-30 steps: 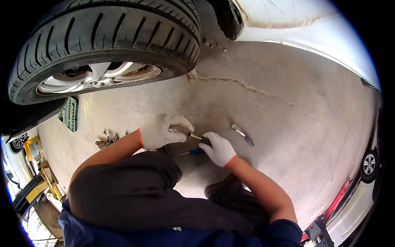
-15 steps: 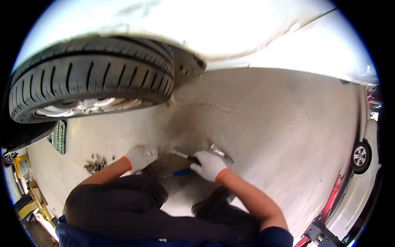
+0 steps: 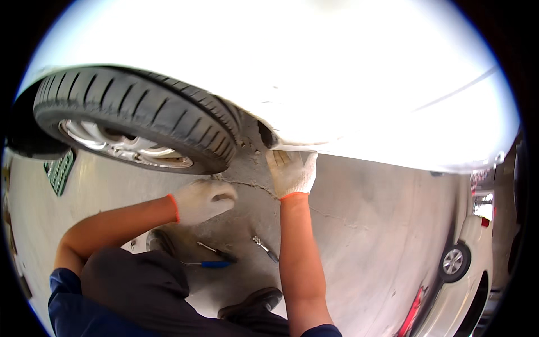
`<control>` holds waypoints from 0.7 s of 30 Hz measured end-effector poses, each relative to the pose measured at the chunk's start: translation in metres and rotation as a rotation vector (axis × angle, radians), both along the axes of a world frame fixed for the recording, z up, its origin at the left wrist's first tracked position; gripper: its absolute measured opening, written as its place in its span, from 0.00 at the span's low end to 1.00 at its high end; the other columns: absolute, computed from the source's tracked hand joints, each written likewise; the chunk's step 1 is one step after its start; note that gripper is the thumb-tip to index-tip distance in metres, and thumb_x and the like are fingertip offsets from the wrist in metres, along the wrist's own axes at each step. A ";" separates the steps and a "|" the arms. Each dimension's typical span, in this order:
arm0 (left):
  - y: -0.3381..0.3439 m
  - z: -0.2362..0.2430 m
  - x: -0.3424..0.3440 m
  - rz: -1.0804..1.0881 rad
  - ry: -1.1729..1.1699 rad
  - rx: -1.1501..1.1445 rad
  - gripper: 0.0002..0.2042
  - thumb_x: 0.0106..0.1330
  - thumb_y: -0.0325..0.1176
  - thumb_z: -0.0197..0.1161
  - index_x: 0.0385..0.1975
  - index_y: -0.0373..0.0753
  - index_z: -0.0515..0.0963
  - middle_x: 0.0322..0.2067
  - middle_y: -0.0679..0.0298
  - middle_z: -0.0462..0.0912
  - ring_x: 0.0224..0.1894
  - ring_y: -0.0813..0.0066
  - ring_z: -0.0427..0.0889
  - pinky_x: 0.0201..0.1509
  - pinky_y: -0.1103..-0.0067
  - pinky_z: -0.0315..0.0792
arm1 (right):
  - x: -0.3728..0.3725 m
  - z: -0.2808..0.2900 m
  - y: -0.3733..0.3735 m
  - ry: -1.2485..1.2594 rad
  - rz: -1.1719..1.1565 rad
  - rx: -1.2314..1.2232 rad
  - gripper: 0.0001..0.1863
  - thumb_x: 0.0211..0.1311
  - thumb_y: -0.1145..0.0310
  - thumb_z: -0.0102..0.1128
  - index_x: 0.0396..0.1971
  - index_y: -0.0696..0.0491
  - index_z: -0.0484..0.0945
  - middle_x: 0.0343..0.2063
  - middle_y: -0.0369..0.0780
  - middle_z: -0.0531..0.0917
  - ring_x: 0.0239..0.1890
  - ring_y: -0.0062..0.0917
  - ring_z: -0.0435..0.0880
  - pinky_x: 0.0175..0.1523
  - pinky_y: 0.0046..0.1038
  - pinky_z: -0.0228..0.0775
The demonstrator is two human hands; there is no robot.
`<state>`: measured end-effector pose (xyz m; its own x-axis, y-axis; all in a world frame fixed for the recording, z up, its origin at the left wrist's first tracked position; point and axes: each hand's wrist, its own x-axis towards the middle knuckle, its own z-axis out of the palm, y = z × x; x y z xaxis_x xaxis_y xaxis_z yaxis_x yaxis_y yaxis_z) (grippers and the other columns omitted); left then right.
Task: The person removes fasteners from the front bumper of a white car using a screwdriver and socket wrench, then detaches the bumper cover and places it on the floor. The person also removes a door seal strip from the driver's side door.
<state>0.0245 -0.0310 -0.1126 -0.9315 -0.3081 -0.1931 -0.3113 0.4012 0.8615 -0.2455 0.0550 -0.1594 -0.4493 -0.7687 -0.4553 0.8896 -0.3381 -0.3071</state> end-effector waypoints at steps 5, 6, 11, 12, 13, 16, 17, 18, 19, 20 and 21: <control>0.019 0.002 -0.016 0.106 0.057 0.063 0.17 0.77 0.44 0.59 0.56 0.40 0.83 0.51 0.51 0.89 0.55 0.49 0.87 0.62 0.62 0.78 | 0.010 0.002 -0.028 0.258 0.019 0.067 0.45 0.76 0.34 0.46 0.78 0.55 0.63 0.75 0.49 0.67 0.76 0.47 0.66 0.80 0.60 0.57; 0.022 0.002 -0.021 0.093 0.035 0.125 0.18 0.77 0.44 0.58 0.57 0.40 0.83 0.51 0.50 0.89 0.55 0.49 0.87 0.62 0.62 0.78 | 0.004 -0.001 -0.029 0.280 -0.001 0.068 0.42 0.76 0.38 0.46 0.77 0.54 0.66 0.73 0.48 0.71 0.75 0.48 0.68 0.79 0.61 0.59; 0.029 -0.017 -0.008 0.087 0.082 0.092 0.17 0.78 0.44 0.58 0.56 0.39 0.83 0.52 0.50 0.89 0.55 0.49 0.87 0.62 0.61 0.78 | 0.009 0.008 -0.049 2.192 0.375 0.730 0.39 0.77 0.40 0.48 0.79 0.49 0.67 0.79 0.38 0.70 0.81 0.33 0.66 0.84 0.40 0.57; 0.030 -0.019 -0.006 0.088 0.071 0.094 0.16 0.78 0.44 0.59 0.55 0.40 0.83 0.52 0.51 0.89 0.56 0.49 0.87 0.63 0.61 0.78 | 0.008 0.009 -0.052 2.284 0.400 0.826 0.39 0.77 0.40 0.49 0.80 0.47 0.66 0.79 0.37 0.70 0.81 0.32 0.65 0.85 0.39 0.56; 0.032 -0.019 -0.003 0.084 0.052 0.096 0.15 0.78 0.44 0.60 0.55 0.41 0.83 0.53 0.52 0.89 0.56 0.49 0.87 0.63 0.62 0.78 | 0.007 0.007 -0.053 2.365 0.423 0.927 0.39 0.77 0.40 0.49 0.80 0.46 0.66 0.80 0.36 0.70 0.82 0.32 0.64 0.85 0.38 0.54; 0.038 -0.022 0.003 0.080 0.065 0.082 0.15 0.78 0.44 0.60 0.54 0.41 0.83 0.51 0.52 0.89 0.53 0.49 0.88 0.61 0.60 0.79 | 0.006 -0.004 -0.052 2.510 0.437 1.119 0.39 0.78 0.39 0.49 0.81 0.43 0.65 0.80 0.33 0.69 0.83 0.31 0.62 0.87 0.37 0.51; 0.037 -0.020 0.003 0.091 0.061 0.073 0.15 0.78 0.43 0.60 0.53 0.41 0.83 0.51 0.51 0.89 0.53 0.48 0.88 0.60 0.60 0.79 | 0.005 -0.009 -0.051 2.506 0.406 1.100 0.39 0.78 0.39 0.48 0.81 0.43 0.66 0.80 0.32 0.69 0.84 0.30 0.62 0.87 0.37 0.49; 0.035 -0.018 0.005 0.101 0.057 0.064 0.15 0.78 0.43 0.60 0.53 0.41 0.83 0.51 0.51 0.89 0.52 0.48 0.88 0.60 0.60 0.80 | 0.003 -0.014 -0.051 2.502 0.374 1.082 0.39 0.78 0.38 0.48 0.81 0.44 0.67 0.80 0.31 0.70 0.84 0.30 0.61 0.88 0.36 0.48; 0.032 -0.012 0.006 0.110 0.055 0.058 0.15 0.78 0.43 0.60 0.53 0.41 0.83 0.51 0.50 0.89 0.52 0.48 0.88 0.59 0.61 0.80 | 0.004 -0.015 -0.051 1.938 0.330 0.639 0.38 0.78 0.42 0.49 0.79 0.48 0.68 0.79 0.35 0.71 0.81 0.33 0.65 0.86 0.39 0.53; 0.028 -0.007 0.005 0.125 0.104 0.048 0.15 0.78 0.42 0.61 0.56 0.40 0.82 0.50 0.50 0.89 0.52 0.48 0.89 0.59 0.61 0.80 | 0.005 -0.016 -0.054 1.348 0.265 0.246 0.36 0.78 0.45 0.49 0.77 0.52 0.70 0.77 0.39 0.73 0.79 0.36 0.70 0.85 0.41 0.57; 0.024 -0.001 0.001 0.140 0.155 0.039 0.16 0.78 0.41 0.61 0.59 0.40 0.80 0.50 0.50 0.89 0.52 0.48 0.89 0.59 0.61 0.80 | 0.004 -0.017 -0.052 0.982 0.214 0.108 0.35 0.79 0.47 0.50 0.76 0.54 0.71 0.76 0.41 0.75 0.77 0.37 0.72 0.83 0.43 0.61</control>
<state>0.0258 -0.0073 -0.1132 -0.8996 -0.4318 -0.0653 -0.2241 0.3283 0.9176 -0.2414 0.0025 -0.1763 -0.5198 -0.8538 -0.0299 0.2654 -0.1281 -0.9556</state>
